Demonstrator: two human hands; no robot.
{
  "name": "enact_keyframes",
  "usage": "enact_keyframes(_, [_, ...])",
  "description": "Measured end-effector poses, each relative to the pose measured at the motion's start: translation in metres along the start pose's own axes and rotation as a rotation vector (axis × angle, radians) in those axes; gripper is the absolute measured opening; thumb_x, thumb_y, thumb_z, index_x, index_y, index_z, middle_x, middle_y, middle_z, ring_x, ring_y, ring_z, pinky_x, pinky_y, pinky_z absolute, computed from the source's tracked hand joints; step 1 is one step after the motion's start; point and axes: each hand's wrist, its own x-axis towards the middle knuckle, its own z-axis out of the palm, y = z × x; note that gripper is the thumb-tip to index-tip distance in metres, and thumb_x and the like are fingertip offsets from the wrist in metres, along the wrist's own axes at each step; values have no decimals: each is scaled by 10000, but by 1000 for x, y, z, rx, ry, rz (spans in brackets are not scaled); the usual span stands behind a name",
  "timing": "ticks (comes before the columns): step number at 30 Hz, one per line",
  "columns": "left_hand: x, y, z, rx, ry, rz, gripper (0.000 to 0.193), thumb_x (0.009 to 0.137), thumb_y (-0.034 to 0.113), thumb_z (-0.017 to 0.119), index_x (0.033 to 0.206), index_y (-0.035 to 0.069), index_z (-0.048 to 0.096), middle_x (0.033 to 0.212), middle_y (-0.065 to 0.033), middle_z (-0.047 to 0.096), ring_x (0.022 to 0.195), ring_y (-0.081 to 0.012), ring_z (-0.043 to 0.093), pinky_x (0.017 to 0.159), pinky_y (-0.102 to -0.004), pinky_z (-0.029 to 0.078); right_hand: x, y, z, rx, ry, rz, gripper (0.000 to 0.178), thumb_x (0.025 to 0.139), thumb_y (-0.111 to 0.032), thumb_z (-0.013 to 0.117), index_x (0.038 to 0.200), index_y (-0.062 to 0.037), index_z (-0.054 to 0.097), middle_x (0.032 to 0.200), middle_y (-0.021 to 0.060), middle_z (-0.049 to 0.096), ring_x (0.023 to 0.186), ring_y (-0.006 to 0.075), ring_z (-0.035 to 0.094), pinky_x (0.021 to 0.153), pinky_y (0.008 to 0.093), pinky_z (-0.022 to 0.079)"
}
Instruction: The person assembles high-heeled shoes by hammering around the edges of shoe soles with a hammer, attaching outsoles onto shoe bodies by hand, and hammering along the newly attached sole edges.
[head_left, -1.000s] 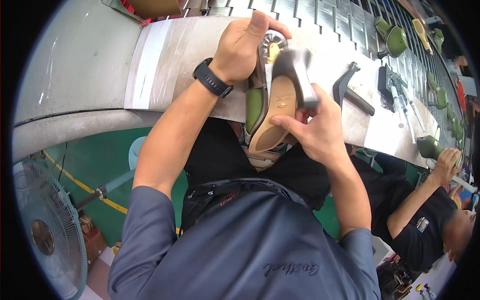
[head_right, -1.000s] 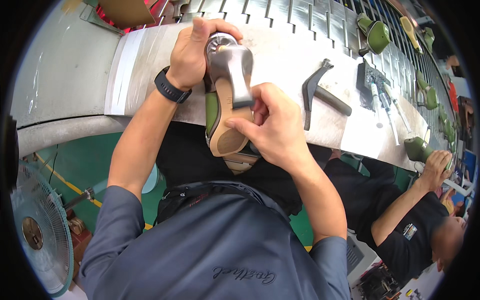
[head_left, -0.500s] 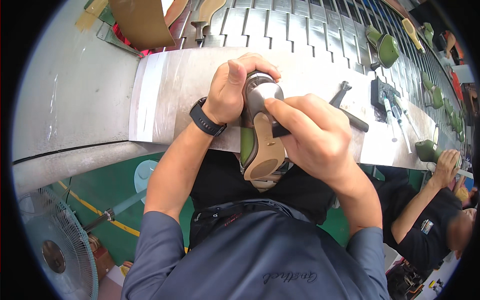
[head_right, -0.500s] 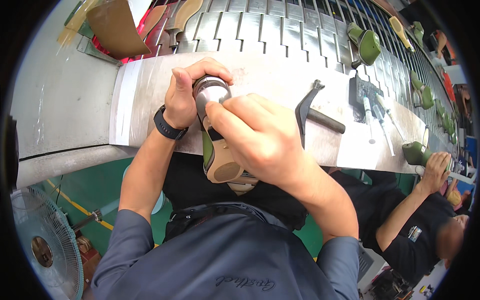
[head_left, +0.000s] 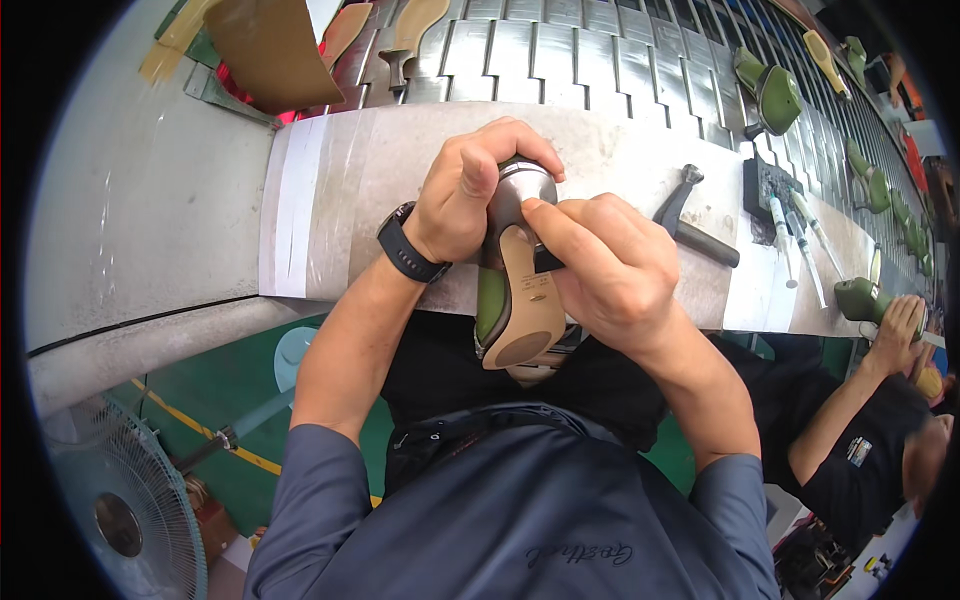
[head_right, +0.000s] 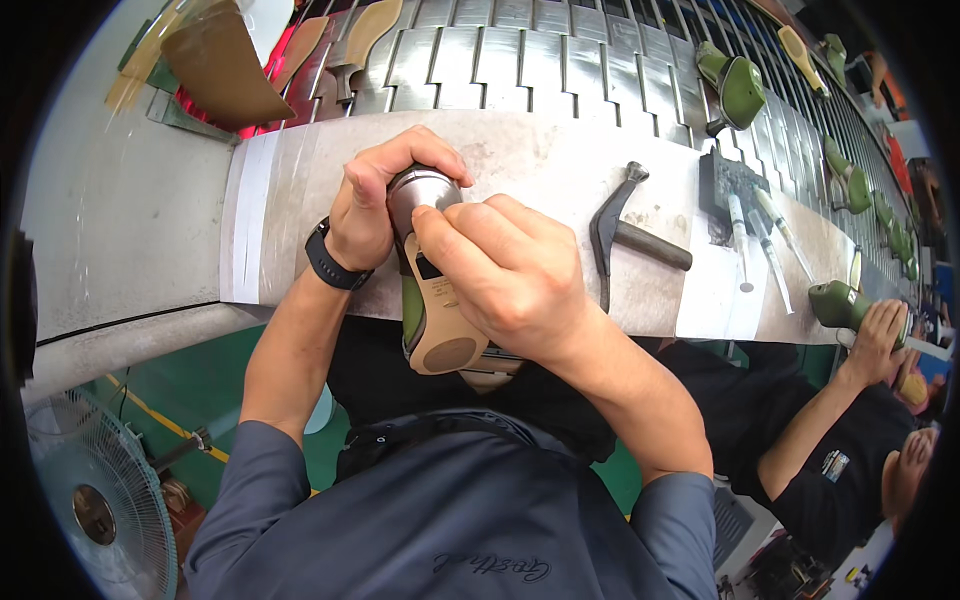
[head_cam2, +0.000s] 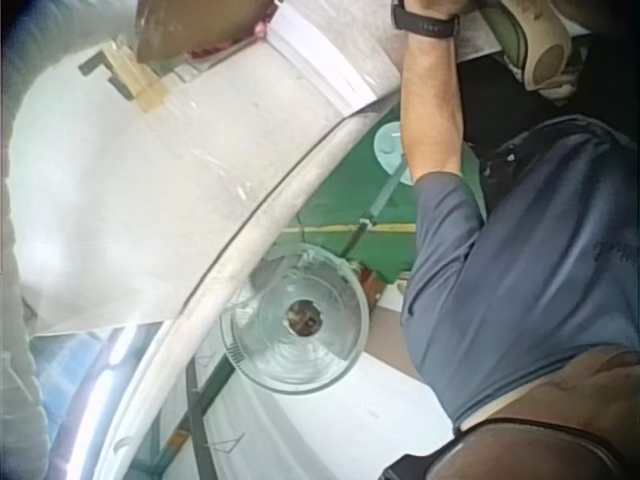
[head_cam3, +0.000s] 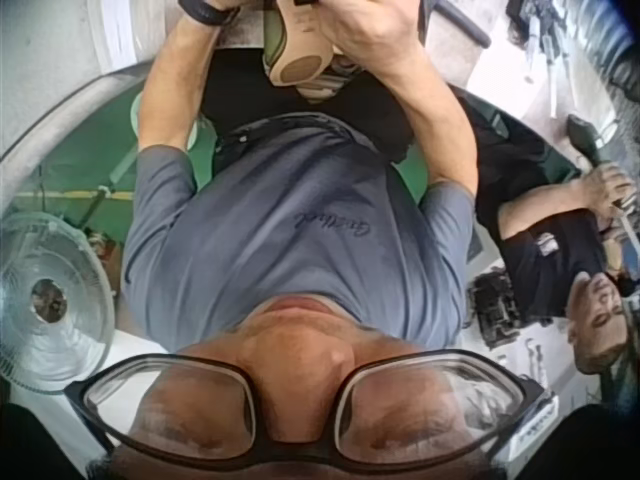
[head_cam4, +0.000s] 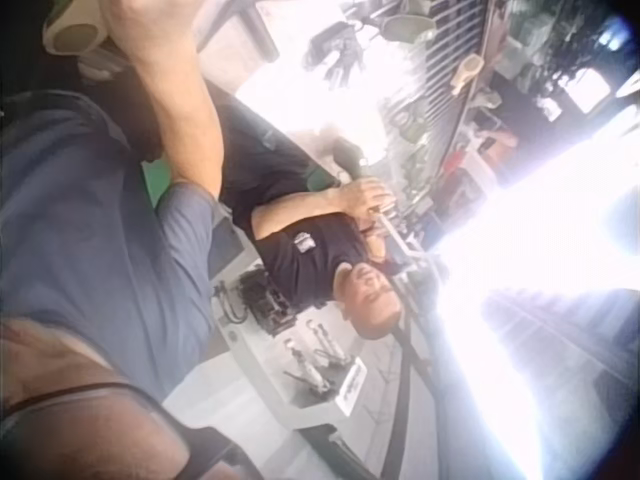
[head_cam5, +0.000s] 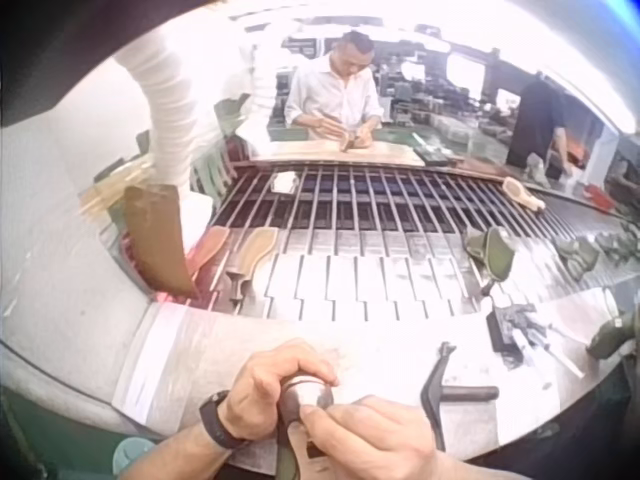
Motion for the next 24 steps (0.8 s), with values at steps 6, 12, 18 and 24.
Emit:
enact_keyframes(6, [2, -5, 0, -42, 29, 136, 758, 1106, 625, 352, 1040, -39, 714, 1016, -146, 720, 956, -240, 673, 883, -349, 521, 2, -2, -2, -94, -27, 30, 347, 658, -25, 738, 1005, -31, 735, 793, 19, 613, 621, 182, 590, 544, 343, 496])
enact_keyframes(12, [-6, -6, -15, -276, 104, -148, 353, 1016, 245, 500, 1019, -61, 676, 1009, -186, 702, 991, -256, 658, 961, -371, 492, 4, 19, -6, 349, -125, 653, 267, 873, -170, 836, 1068, -18, 734, 797, 90, 723, 657, 180, 694, 605, 300, 550])
enact_keyframes(18, [7, 2, -2, -181, 167, -223, 312, 1035, 226, 536, 1037, -35, 706, 938, -69, 733, 827, -97, 632, 766, -250, 510, 30, 13, -44, 674, -278, 1127, 456, 979, -390, 718, 895, 57, 749, 702, 184, 696, 607, 234, 692, 615, 347, 569])
enact_keyframes(24, [32, -9, 25, -131, 116, -219, 520, 1139, 365, 438, 1040, -22, 771, 783, -35, 694, 729, -91, 615, 685, -251, 496, 59, 30, -44, -96, -841, 592, 538, 985, -446, 653, 843, 62, 762, 703, 270, 680, 708, 415, 715, 710, 493, 586])
